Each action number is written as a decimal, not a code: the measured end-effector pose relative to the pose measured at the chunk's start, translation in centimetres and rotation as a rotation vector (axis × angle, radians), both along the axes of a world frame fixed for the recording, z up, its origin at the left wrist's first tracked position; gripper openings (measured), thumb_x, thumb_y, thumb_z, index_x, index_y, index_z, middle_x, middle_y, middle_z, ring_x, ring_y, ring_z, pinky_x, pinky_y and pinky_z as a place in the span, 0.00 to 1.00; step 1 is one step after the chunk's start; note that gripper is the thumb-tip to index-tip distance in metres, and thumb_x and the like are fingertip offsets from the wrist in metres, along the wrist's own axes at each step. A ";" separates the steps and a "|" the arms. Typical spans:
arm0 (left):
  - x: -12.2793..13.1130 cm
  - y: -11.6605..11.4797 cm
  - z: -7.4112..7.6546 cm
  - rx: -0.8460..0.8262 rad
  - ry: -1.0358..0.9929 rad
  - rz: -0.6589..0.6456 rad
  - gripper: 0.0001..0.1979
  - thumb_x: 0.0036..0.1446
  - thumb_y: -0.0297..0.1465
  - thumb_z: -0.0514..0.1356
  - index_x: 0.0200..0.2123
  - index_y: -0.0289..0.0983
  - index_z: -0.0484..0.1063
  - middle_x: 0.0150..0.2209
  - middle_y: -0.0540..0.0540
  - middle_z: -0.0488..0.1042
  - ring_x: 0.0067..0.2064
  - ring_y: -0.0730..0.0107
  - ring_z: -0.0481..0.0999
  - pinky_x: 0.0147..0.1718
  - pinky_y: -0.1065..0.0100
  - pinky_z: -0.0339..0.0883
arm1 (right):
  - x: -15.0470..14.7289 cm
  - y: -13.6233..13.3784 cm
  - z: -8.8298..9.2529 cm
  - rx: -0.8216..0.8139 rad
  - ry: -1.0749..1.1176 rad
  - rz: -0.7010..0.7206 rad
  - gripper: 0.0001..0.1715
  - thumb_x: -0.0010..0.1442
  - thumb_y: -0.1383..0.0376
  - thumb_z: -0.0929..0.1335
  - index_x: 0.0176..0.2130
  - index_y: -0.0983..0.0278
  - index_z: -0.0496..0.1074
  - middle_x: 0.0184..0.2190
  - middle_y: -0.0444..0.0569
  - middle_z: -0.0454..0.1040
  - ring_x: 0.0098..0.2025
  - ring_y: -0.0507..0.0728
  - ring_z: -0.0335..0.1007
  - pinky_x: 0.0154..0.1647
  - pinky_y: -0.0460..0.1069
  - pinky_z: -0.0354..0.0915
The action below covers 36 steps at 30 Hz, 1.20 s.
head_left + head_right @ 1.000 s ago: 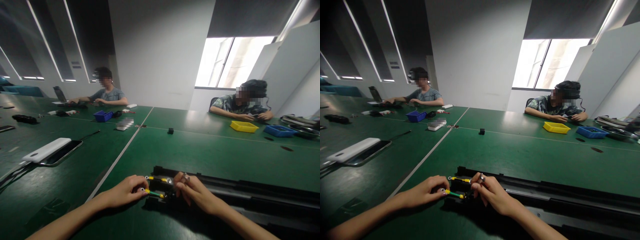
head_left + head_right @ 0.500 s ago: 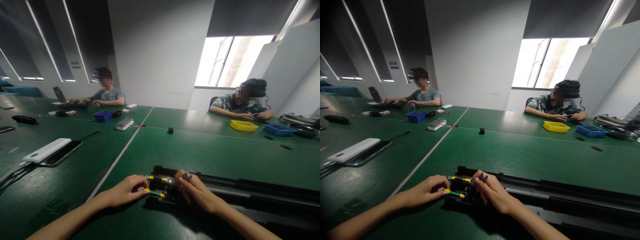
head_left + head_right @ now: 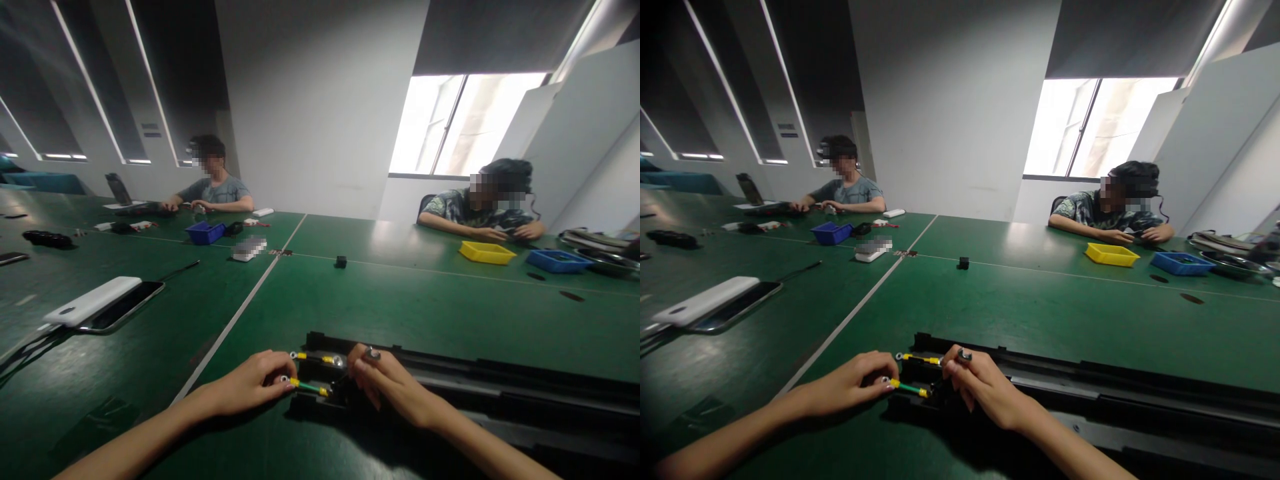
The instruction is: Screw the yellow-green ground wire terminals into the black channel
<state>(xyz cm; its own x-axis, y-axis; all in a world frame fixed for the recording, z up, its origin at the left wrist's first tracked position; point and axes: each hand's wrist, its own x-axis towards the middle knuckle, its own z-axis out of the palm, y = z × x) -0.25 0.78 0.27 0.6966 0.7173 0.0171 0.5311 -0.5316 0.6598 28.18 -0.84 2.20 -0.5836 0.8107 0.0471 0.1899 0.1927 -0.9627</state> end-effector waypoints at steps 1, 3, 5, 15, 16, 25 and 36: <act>0.0 0.0 0.0 0.001 0.001 -0.001 0.05 0.63 0.31 0.57 0.39 0.37 0.70 0.34 0.50 0.69 0.35 0.68 0.68 0.36 0.70 0.60 | 0.0 0.0 0.0 0.002 -0.001 0.000 0.26 0.65 0.45 0.59 0.34 0.65 0.63 0.24 0.40 0.60 0.18 0.46 0.57 0.17 0.42 0.54; 0.0 0.0 -0.1 0.001 0.005 -0.004 0.05 0.63 0.31 0.57 0.39 0.36 0.70 0.35 0.49 0.69 0.35 0.68 0.68 0.36 0.70 0.60 | 0.0 0.0 0.0 0.006 0.002 -0.002 0.26 0.65 0.45 0.60 0.34 0.65 0.63 0.24 0.40 0.60 0.18 0.46 0.57 0.17 0.42 0.54; 0.0 0.0 -0.1 0.001 0.009 -0.004 0.05 0.63 0.31 0.57 0.40 0.36 0.70 0.35 0.49 0.70 0.35 0.68 0.68 0.36 0.70 0.60 | 0.0 0.0 0.0 0.012 0.002 -0.002 0.26 0.65 0.45 0.60 0.34 0.65 0.63 0.25 0.41 0.61 0.18 0.46 0.57 0.17 0.41 0.54; 0.0 0.1 -0.2 -0.001 0.001 0.001 0.05 0.63 0.31 0.57 0.39 0.36 0.70 0.34 0.50 0.69 0.34 0.69 0.68 0.35 0.71 0.59 | -0.1 0.2 0.1 0.041 -0.036 0.002 0.26 0.64 0.45 0.60 0.33 0.65 0.62 0.24 0.41 0.63 0.18 0.46 0.58 0.17 0.41 0.54; 0.0 0.1 -0.2 -0.005 -0.004 0.000 0.05 0.63 0.31 0.57 0.39 0.36 0.70 0.34 0.50 0.69 0.34 0.69 0.68 0.35 0.71 0.59 | -0.1 0.2 0.1 0.045 -0.037 0.001 0.26 0.63 0.44 0.61 0.33 0.65 0.62 0.24 0.41 0.63 0.18 0.46 0.58 0.17 0.41 0.54; 0.1 0.0 0.0 0.004 0.009 -0.005 0.04 0.63 0.30 0.57 0.39 0.36 0.70 0.34 0.50 0.69 0.34 0.68 0.68 0.35 0.71 0.59 | 0.0 0.1 -0.1 0.050 -0.031 0.011 0.25 0.63 0.46 0.62 0.34 0.65 0.64 0.24 0.42 0.66 0.17 0.45 0.57 0.16 0.40 0.53; -0.1 0.2 -0.3 0.006 0.016 -0.008 0.05 0.64 0.31 0.57 0.40 0.36 0.70 0.35 0.49 0.70 0.35 0.68 0.68 0.35 0.71 0.60 | 0.1 0.1 -0.1 0.055 -0.024 0.020 0.26 0.62 0.44 0.62 0.33 0.65 0.63 0.24 0.42 0.66 0.17 0.45 0.56 0.16 0.41 0.52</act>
